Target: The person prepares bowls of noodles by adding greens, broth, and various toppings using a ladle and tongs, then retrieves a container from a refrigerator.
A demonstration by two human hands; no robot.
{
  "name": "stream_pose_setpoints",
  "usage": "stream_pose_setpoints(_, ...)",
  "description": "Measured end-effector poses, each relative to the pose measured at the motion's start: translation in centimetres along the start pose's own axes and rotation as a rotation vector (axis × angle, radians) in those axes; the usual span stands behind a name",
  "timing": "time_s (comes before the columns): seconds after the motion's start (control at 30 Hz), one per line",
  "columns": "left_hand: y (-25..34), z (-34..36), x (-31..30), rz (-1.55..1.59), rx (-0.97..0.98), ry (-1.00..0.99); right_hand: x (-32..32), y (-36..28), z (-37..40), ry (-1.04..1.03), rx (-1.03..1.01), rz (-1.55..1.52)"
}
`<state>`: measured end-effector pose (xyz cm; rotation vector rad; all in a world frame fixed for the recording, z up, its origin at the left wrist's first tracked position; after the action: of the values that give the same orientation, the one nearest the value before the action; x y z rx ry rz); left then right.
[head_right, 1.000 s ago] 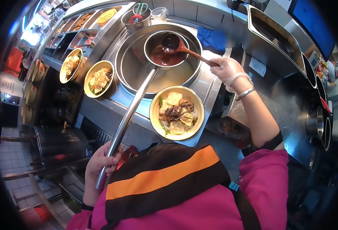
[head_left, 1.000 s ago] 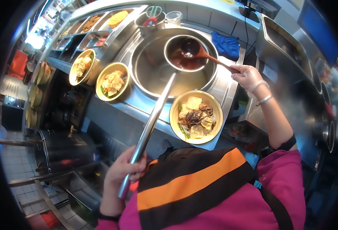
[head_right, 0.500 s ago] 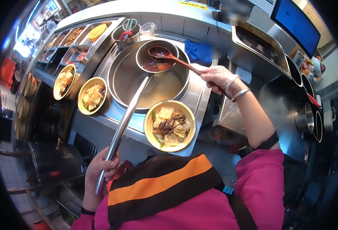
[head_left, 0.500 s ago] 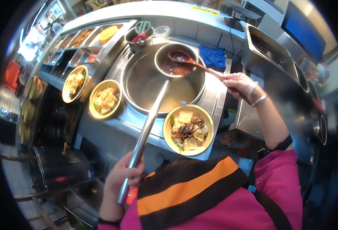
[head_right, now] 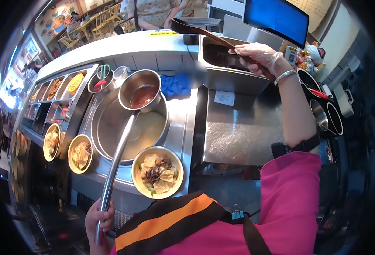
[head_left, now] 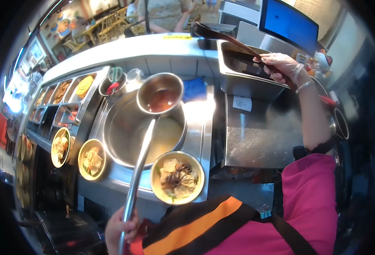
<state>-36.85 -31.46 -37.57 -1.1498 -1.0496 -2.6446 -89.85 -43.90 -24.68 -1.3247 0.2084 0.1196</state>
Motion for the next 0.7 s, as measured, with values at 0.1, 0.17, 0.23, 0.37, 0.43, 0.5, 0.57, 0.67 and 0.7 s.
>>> stream_pose_setpoints(0.1,-0.4,-0.1,0.7,0.011,-0.013,0.044,-3.8,1.1,-0.7,0.255,0.083,0.201)
stream_pose_setpoints(0.17,-1.1,0.2,1.3,0.028,-0.014,0.095,-5.7,2.8,-2.3,0.336,0.047,0.405)
stream_pose_setpoints(0.23,-1.6,0.5,1.7,0.008,0.043,0.161,-6.5,4.1,-3.8,0.344,0.061,0.549)
stream_pose_setpoints(0.37,-1.8,1.0,2.5,0.040,0.102,0.180,-14.7,9.8,-10.1,0.193,0.007,0.578)
stream_pose_setpoints(0.43,-1.5,1.5,2.9,-0.013,0.087,0.216,-13.9,9.4,-10.9,0.125,-0.015,0.754)
stream_pose_setpoints(0.5,-1.2,2.2,2.5,-0.032,0.088,0.217,-19.3,12.7,-14.0,0.101,-0.171,0.749)
stream_pose_setpoints(0.57,-1.1,3.0,2.0,-0.043,0.082,0.211,-21.9,14.9,-16.7,0.133,-0.155,0.713)
stream_pose_setpoints(0.67,-0.7,4.4,0.4,-0.090,0.069,0.200,-27.2,19.3,-20.7,0.191,-0.273,0.627)
stream_pose_setpoints(0.7,-0.6,4.9,-0.1,-0.121,0.065,0.228,-25.3,16.9,-18.9,0.319,-0.295,0.834)
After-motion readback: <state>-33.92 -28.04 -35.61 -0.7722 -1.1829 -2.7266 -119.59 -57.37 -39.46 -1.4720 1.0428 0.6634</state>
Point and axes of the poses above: each hand's wrist, its own z-axis away from the middle knuckle, its own x-axis out of the palm, y = z × x, the point moved 1 cm from there along -z, towards the middle knuckle
